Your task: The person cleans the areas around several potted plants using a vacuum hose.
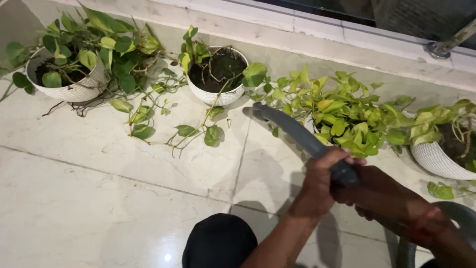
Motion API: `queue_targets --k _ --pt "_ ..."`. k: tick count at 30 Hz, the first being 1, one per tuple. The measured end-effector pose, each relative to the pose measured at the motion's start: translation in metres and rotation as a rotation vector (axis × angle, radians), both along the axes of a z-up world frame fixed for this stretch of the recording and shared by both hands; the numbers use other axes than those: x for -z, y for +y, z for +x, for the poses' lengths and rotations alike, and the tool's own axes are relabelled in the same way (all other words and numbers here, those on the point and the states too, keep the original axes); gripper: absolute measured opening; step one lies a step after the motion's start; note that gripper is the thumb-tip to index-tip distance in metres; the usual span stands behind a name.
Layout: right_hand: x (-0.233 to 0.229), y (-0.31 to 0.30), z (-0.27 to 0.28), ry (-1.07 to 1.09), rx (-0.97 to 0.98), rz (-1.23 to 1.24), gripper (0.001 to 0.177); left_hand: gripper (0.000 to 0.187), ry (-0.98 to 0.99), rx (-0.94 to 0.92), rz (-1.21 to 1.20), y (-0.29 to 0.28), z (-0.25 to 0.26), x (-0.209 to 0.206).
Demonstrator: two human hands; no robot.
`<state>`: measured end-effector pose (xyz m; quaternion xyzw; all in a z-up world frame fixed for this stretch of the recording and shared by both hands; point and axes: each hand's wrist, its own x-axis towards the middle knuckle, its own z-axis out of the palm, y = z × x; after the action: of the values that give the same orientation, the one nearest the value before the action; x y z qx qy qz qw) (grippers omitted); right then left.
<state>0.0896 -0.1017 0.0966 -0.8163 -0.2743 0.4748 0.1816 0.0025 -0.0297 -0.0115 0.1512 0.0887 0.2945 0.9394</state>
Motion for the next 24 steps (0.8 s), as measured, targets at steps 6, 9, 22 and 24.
queue_targets --k 6,9,22,24 --pt "0.013 -0.027 0.032 0.024 0.118 0.064 0.031 0.023 -0.088 0.059 -0.067 -0.016 0.035 0.01" --pt "0.016 -0.03 0.042 -0.074 0.147 -0.047 0.027 0.024 -0.086 0.127 -0.068 -0.02 0.044 0.008" --pt "0.036 -0.033 0.06 -0.092 0.077 0.114 0.033 0.023 -0.06 0.137 -0.03 -0.011 0.065 0.023" --pt "0.023 -0.02 0.047 -0.2 0.011 -0.022 0.032 0.02 -0.099 0.066 -0.051 -0.014 0.063 0.025"
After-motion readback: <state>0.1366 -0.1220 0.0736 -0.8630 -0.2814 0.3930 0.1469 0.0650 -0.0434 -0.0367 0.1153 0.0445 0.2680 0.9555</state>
